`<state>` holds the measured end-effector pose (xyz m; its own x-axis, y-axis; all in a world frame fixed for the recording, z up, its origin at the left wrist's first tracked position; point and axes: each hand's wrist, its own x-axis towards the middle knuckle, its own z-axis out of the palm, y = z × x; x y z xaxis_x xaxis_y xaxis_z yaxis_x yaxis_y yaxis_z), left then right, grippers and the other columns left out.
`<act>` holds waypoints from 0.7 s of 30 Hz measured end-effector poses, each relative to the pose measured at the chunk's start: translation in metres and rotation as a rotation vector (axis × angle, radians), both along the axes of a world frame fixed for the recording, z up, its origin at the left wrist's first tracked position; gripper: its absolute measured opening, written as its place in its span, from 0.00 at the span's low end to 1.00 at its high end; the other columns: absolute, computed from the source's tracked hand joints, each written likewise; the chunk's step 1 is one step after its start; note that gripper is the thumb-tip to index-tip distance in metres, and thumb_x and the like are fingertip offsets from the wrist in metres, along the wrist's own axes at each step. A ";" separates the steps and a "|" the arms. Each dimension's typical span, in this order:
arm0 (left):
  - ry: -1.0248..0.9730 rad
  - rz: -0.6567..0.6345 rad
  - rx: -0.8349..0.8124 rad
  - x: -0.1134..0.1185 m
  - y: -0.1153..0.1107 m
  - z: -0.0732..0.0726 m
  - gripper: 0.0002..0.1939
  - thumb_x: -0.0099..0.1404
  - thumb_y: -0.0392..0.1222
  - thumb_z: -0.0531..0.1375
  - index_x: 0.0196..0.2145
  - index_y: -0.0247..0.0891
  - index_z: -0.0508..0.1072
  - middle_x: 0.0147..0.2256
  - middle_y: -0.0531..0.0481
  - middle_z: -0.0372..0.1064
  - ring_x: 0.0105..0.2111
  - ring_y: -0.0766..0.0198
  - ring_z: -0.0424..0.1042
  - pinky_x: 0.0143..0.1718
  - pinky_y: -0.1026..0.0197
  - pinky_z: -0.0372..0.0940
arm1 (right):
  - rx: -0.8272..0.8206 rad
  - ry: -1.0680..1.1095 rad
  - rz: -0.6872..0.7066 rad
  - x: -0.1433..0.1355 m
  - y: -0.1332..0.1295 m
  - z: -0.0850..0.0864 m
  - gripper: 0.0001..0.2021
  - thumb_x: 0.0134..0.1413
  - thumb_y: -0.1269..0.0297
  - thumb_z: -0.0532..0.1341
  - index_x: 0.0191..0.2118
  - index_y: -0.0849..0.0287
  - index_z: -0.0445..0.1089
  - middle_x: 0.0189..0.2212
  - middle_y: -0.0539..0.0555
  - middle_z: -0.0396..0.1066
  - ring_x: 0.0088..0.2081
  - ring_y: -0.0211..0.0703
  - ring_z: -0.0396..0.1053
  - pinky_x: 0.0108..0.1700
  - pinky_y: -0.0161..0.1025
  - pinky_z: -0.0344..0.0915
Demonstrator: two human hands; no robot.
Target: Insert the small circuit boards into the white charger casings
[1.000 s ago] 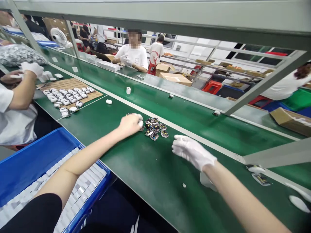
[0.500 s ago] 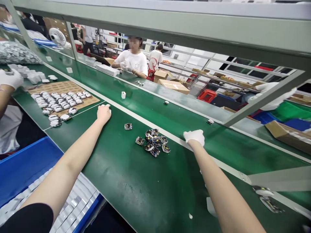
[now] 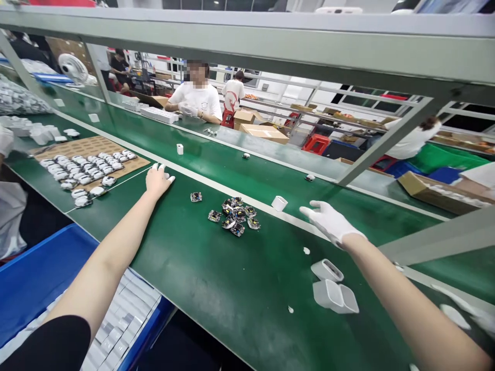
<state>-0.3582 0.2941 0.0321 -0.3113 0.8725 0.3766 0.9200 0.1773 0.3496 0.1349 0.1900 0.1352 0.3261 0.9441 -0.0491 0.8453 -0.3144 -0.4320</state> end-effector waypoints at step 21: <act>0.171 -1.302 0.288 0.252 -0.169 0.037 0.18 0.67 0.44 0.56 0.52 0.39 0.71 0.57 0.39 0.66 0.56 0.49 0.65 0.58 0.45 0.60 | -0.020 0.033 -0.008 0.039 -0.154 -0.030 0.28 0.57 0.43 0.55 0.56 0.57 0.67 0.48 0.60 0.76 0.41 0.50 0.76 0.43 0.42 0.69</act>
<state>-0.1062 0.1253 0.0694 0.7472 0.3791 0.5459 0.3972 -0.9133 0.0905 0.1739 0.0356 0.1053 0.3316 0.9401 -0.0788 0.8281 -0.3301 -0.4531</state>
